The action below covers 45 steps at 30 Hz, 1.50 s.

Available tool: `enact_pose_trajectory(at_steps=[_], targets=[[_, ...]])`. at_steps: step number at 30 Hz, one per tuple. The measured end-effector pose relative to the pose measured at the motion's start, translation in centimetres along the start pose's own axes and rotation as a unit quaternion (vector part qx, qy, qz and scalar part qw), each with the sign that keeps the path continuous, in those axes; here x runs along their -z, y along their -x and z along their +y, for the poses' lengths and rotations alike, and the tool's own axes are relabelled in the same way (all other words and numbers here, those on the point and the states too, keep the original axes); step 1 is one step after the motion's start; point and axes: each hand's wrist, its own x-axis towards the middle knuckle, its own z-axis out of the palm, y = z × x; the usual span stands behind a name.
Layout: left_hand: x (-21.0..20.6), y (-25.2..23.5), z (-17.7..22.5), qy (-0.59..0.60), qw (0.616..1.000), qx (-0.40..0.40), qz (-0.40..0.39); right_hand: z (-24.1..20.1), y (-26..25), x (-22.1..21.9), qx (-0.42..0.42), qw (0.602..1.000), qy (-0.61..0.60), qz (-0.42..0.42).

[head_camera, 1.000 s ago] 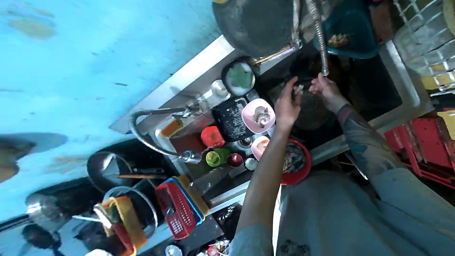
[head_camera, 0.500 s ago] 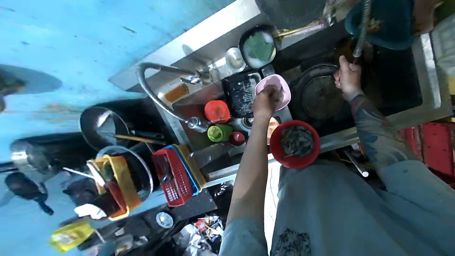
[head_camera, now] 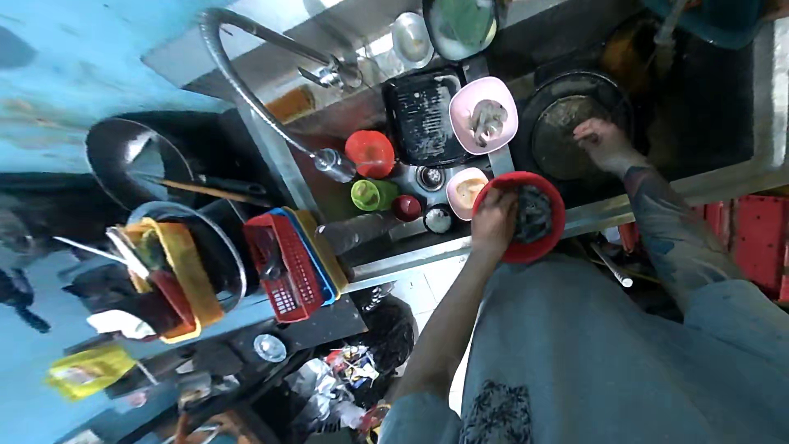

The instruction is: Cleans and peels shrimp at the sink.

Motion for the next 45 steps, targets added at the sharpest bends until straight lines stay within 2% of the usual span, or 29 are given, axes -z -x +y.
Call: enact_pose_trajectory(at_steps=[3,7,14,20,24,28,32,36,38,40,43,45], targets=[[-2.4,0.1,-0.1,-0.008,0.998,-0.060,-0.007,-2.5,2.4,0.1,0.026,0.999,-0.033,0.017],[-2.4,-1.0,-0.4,-0.032,0.985,-0.156,-0.069,-4.3,5.2,0.1,0.054,0.994,-0.081,0.040],[-1.7,-2.4,0.1,-0.075,0.982,-0.133,-0.108,-7.4,9.6,-0.4,0.100,0.987,-0.119,0.050],[-1.0,-3.2,0.7,-0.099,0.953,-0.204,-0.199,-8.5,12.0,-1.6,0.118,0.986,-0.107,0.040],[-0.6,-3.5,0.7,-0.107,0.944,-0.249,-0.189,-8.4,12.5,-2.4,0.142,0.984,-0.107,0.030],[0.1,-3.0,-0.1,-0.061,0.953,-0.248,-0.165,-8.9,12.9,-2.9,0.146,0.983,-0.108,0.028],[-0.1,-1.7,-2.0,0.081,0.973,-0.204,-0.077,-9.1,13.1,-3.5,0.169,0.980,-0.104,0.011],[1.5,1.6,-1.0,0.211,0.976,-0.056,0.013,-9.9,13.7,-4.0,0.174,0.983,-0.067,-0.003],[2.2,3.1,-0.5,0.269,0.962,0.024,0.037,-10.5,14.1,-4.4,0.176,0.984,-0.040,0.000],[2.2,3.9,-0.4,0.347,0.932,0.097,0.046,-10.9,14.4,-5.2,0.207,0.978,0.027,0.006],[2.2,4.4,-0.2,0.424,0.886,0.184,0.021,-11.1,14.6,-6.7,0.280,0.943,0.177,0.022],[1.9,4.5,0.0,0.431,0.875,0.219,0.006,-11.3,14.6,-7.5,0.323,0.917,0.231,0.039]])
